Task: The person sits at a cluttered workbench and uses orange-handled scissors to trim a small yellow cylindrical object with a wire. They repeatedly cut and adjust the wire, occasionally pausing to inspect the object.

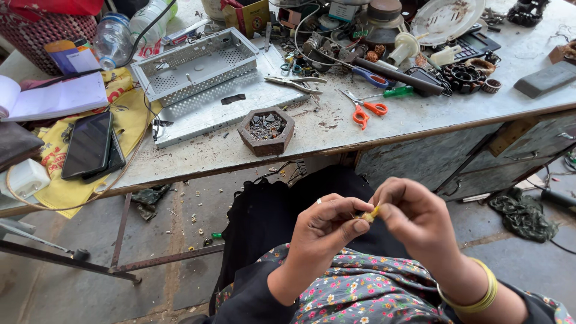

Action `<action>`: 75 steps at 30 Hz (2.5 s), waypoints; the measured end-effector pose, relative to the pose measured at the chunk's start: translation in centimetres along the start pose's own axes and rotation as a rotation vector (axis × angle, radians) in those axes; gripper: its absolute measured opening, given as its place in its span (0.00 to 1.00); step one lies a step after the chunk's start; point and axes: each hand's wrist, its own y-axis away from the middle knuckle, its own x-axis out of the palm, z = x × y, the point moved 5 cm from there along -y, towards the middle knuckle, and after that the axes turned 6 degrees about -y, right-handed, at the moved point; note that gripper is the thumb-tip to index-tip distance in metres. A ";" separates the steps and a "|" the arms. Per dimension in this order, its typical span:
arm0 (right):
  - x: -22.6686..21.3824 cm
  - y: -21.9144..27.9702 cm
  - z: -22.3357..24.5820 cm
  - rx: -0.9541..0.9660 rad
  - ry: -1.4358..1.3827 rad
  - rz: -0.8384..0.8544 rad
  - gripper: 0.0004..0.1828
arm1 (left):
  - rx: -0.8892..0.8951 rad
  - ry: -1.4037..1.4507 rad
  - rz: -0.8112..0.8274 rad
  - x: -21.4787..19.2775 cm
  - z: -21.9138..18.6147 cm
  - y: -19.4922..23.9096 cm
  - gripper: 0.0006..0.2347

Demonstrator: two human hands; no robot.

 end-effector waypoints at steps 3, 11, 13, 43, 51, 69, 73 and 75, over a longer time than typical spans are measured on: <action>-0.5 -0.2 -0.8 0.120 -0.232 -0.049 0.01 | -0.076 0.147 0.044 0.1 0.2 -0.2 0.10; 1.1 -0.7 1.6 0.022 0.016 0.114 0.14 | 0.039 0.093 0.013 -0.6 -0.2 -0.5 0.08; 1.6 -1.0 1.9 -0.030 0.129 0.106 0.18 | 0.113 -0.017 -0.048 -1.0 -0.4 -0.6 0.09; 1.2 -0.9 0.7 -0.080 0.124 0.019 0.04 | 0.005 0.036 0.008 -1.7 1.2 -0.9 0.10; 3.3 -0.1 2.9 -0.540 0.656 -0.010 0.10 | -0.003 0.229 -0.036 -1.5 1.3 -1.5 0.07; 1.5 0.1 -0.8 -0.059 -0.140 -0.025 0.03 | 0.065 -0.065 0.016 -1.2 -0.1 -0.5 0.11; 1.4 0.1 -1.8 0.140 -0.501 -0.060 0.05 | 0.040 0.031 0.066 -1.5 0.0 -0.8 0.13; 1.6 0.3 -2.1 0.222 -0.613 -0.066 0.05 | -0.020 0.073 0.097 -1.7 0.3 -0.7 0.14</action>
